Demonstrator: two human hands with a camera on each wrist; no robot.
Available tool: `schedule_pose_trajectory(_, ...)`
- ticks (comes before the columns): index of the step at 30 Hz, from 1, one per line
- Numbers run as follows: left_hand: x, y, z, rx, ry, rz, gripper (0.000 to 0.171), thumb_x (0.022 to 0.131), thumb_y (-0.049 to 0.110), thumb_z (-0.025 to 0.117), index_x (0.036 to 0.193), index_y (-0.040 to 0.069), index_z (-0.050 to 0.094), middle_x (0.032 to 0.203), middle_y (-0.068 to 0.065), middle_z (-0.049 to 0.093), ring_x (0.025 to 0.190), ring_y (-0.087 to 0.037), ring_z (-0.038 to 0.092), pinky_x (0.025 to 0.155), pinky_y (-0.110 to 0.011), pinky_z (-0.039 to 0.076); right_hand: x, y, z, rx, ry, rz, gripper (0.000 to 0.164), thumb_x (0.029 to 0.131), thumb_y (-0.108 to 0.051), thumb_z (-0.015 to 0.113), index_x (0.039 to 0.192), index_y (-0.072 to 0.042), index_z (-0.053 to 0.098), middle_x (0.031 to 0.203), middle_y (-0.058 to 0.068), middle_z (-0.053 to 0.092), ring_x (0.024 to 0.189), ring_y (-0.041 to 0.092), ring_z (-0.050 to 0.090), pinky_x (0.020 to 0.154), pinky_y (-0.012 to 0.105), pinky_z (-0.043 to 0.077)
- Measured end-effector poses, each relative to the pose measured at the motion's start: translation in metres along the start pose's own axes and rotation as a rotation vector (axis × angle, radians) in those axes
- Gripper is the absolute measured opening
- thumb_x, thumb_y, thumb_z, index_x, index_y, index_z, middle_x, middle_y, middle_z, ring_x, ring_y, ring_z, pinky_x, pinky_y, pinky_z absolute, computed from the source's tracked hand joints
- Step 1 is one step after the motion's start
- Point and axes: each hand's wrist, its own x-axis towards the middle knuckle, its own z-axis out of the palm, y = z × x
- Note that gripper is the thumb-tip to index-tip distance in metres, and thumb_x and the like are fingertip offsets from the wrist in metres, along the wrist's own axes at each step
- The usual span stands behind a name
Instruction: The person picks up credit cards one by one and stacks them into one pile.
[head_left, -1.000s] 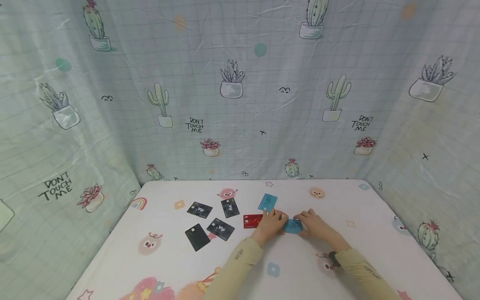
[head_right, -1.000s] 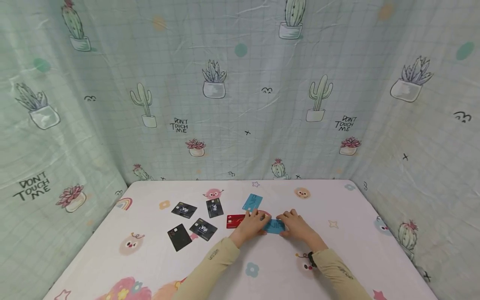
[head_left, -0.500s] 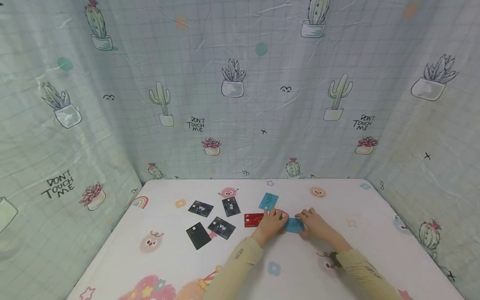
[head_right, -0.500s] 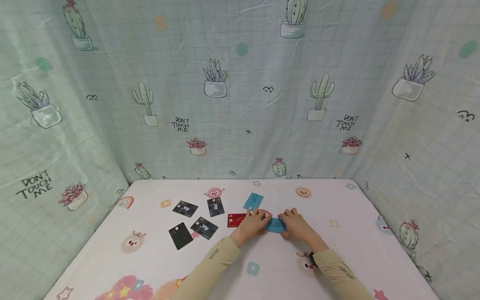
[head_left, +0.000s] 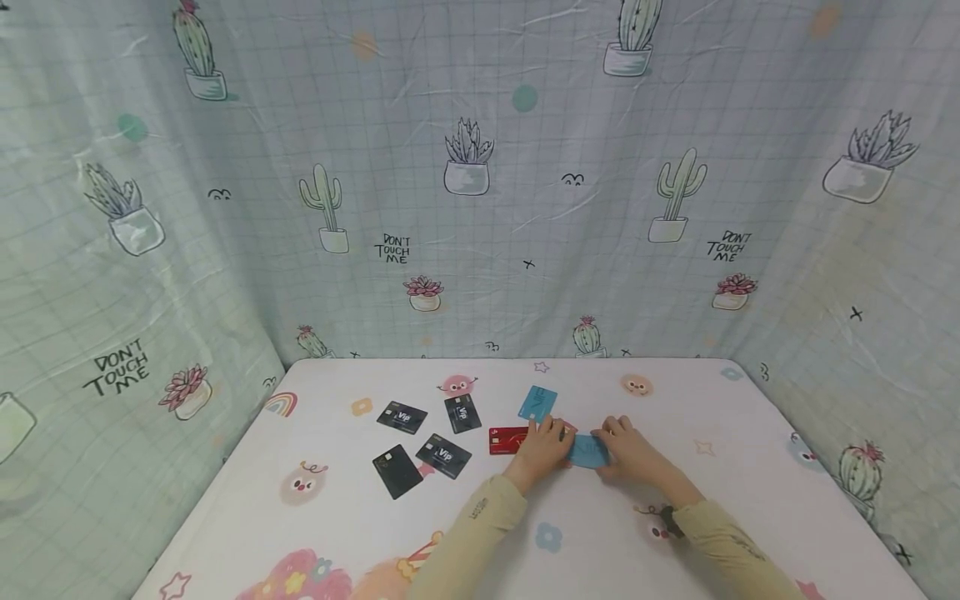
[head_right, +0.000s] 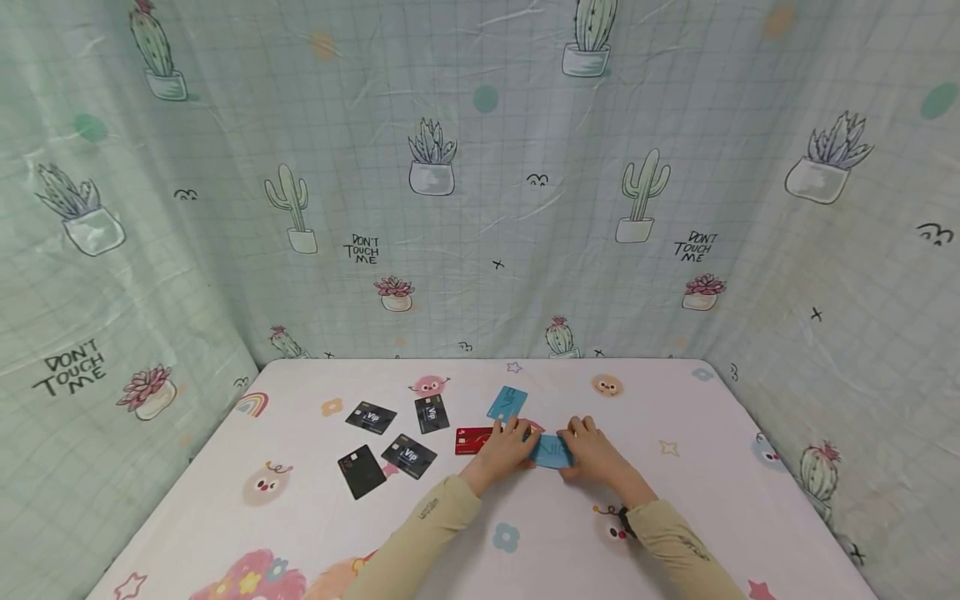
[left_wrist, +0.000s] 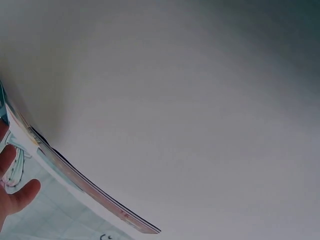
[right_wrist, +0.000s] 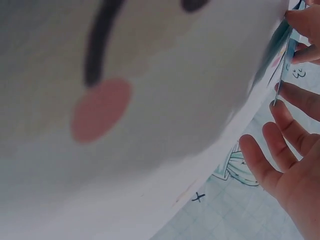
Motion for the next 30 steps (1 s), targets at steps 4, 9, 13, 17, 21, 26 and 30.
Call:
schedule_pose_trajectory(4,0.001,0.0006,0.0002,0.01,-0.009,-0.001,0.057,0.08,0.051,0.054,0.13,0.025,0.044,0.125,-0.001,0.048,0.115,-0.018,0.042,0.095,-0.041,0.042,0.0,-0.0014,-0.0002,0.012,-0.029,0.051,0.057,0.066,-0.028,0.075,0.111,0.0,0.056,0.091,0.003,0.043,0.083,0.015,0.036,0.07,0.031,0.041)
schedule_pose_trajectory(9,0.0014,0.0006,-0.0002,0.02,-0.01,0.006,0.056,0.081,0.05,0.053,0.131,0.024,0.044,0.124,-0.002,0.048,0.114,-0.018,0.042,0.095,-0.04,0.043,0.001,-0.0024,0.0006,0.0,-0.034,0.086,0.055,0.066,-0.029,0.076,0.11,-0.003,0.057,0.094,0.003,0.046,0.085,0.016,0.038,0.073,0.033,0.043)
schedule_pose_trajectory(13,0.0008,0.0001,-0.0017,0.037,-0.009,0.014,0.057,0.081,0.05,0.052,0.131,0.024,0.043,0.124,-0.002,0.048,0.113,-0.018,0.042,0.094,-0.04,0.043,0.0015,-0.0045,0.0002,-0.034,-0.019,0.093,0.055,0.064,-0.031,0.076,0.109,-0.004,0.058,0.094,0.004,0.047,0.085,0.017,0.039,0.073,0.034,0.043)
schedule_pose_trajectory(17,-0.0007,-0.0003,-0.0031,0.055,0.01,0.033,0.057,0.081,0.051,0.052,0.13,0.024,0.044,0.122,-0.001,0.049,0.112,-0.017,0.044,0.093,-0.039,0.044,0.0004,-0.0062,-0.0005,-0.068,0.005,0.088,0.055,0.063,-0.03,0.077,0.108,-0.005,0.058,0.093,0.004,0.048,0.085,0.018,0.038,0.073,0.034,0.042)
schedule_pose_trajectory(21,-0.0034,-0.0006,-0.0026,0.051,0.033,0.056,0.057,0.081,0.052,0.051,0.13,0.022,0.045,0.123,-0.001,0.05,0.113,-0.017,0.044,0.094,-0.04,0.043,-0.0014,-0.0061,0.0005,-0.098,0.021,0.075,0.053,0.063,-0.03,0.076,0.108,-0.006,0.058,0.094,0.004,0.048,0.085,0.019,0.039,0.072,0.034,0.042)
schedule_pose_trajectory(26,-0.0065,-0.0005,-0.0035,0.03,0.03,0.068,0.058,0.082,0.053,0.051,0.129,0.019,0.045,0.125,-0.003,0.048,0.116,-0.019,0.042,0.095,-0.042,0.042,-0.0042,-0.0064,0.0004,-0.144,0.06,0.034,0.054,0.061,-0.034,0.077,0.105,-0.007,0.059,0.092,0.003,0.047,0.083,0.018,0.038,0.067,0.031,0.039)
schedule_pose_trajectory(30,-0.0083,-0.0003,-0.0044,-0.002,0.031,0.064,0.06,0.081,0.052,0.053,0.129,0.017,0.045,0.126,-0.004,0.047,0.118,-0.02,0.041,0.096,-0.043,0.041,-0.0055,-0.0072,-0.0014,-0.165,0.095,0.007,0.056,0.059,-0.036,0.078,0.103,-0.007,0.059,0.09,0.003,0.045,0.082,0.018,0.037,0.064,0.03,0.035)
